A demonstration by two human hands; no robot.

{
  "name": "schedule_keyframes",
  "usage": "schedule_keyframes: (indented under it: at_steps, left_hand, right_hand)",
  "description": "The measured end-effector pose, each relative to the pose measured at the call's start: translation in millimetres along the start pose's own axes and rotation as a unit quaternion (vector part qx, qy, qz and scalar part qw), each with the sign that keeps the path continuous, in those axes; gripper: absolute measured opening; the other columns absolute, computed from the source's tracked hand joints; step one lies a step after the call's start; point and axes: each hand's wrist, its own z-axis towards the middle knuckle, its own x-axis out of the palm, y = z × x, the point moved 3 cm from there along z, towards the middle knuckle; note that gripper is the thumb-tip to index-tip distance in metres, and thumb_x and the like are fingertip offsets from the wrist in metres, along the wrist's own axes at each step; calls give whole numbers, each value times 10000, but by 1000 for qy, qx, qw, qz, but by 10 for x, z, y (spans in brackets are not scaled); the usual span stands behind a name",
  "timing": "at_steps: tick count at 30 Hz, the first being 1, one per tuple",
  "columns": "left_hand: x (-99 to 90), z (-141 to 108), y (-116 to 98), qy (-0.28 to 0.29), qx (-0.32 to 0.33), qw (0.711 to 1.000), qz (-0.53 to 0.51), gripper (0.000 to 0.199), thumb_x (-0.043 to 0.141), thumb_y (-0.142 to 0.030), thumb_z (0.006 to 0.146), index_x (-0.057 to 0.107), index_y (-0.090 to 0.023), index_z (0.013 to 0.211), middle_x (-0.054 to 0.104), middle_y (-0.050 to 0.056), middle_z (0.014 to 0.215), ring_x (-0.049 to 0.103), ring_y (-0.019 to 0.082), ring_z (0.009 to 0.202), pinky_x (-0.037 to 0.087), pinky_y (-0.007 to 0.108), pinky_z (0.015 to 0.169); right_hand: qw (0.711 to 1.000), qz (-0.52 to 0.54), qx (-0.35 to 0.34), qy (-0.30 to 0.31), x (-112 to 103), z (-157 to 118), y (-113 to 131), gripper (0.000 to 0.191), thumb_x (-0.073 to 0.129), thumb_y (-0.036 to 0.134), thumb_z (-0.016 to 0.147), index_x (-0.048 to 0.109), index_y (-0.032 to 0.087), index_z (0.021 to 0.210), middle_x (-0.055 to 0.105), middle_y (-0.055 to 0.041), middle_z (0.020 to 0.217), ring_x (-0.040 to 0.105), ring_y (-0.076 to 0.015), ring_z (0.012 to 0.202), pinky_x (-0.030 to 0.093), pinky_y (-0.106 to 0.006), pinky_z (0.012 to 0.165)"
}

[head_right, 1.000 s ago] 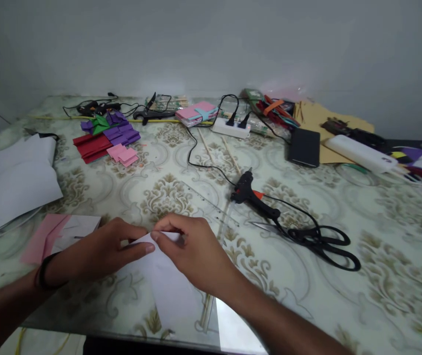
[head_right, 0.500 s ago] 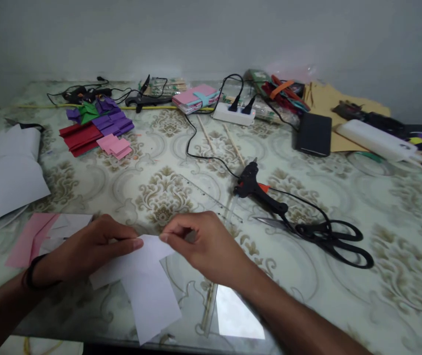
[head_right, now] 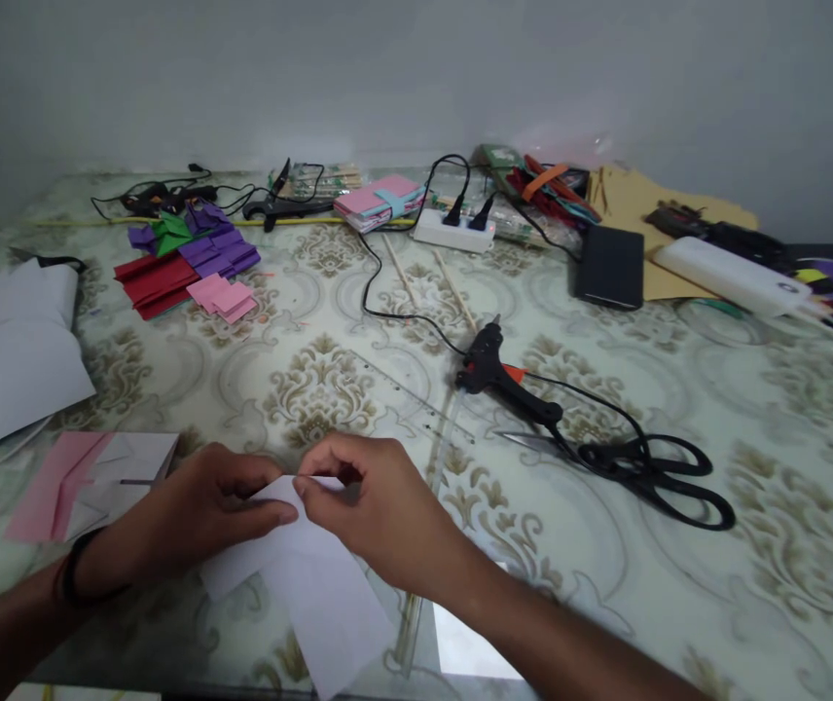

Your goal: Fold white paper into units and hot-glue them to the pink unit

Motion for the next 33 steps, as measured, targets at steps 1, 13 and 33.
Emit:
schedule_keyframes:
  at_steps: [1, 13, 33]
  left_hand:
    - [9, 6, 15, -1, -4, 1000, 4, 381, 630, -371, 899, 459, -167, 626, 334, -63, 612, 317, 91, 590, 226, 233, 533]
    - [30, -31, -27, 12, 11, 1000, 15, 452, 477, -406, 999, 388, -171, 623, 274, -56, 608, 271, 87, 569, 192, 239, 508]
    - [-66, -51, -28, 19, 23, 997, 64, 451, 530, -415, 973, 428, -162, 613, 317, -61, 575, 309, 77, 549, 225, 230, 501]
  right_hand:
    - [1000, 0, -1, 1, 6, -2, -4, 73, 662, 202, 871, 692, 188, 805, 698, 22, 749, 620, -124, 712, 468, -233, 657]
    - [998, 59, 22, 29, 23, 19, -39, 44, 673, 170, 817, 661, 183, 776, 665, 26, 728, 584, -124, 708, 463, -244, 679]
    - [994, -27, 13, 101, -98, 18, -11, 38, 665, 208, 839, 634, 195, 821, 629, 23, 789, 565, -132, 737, 451, -265, 683]
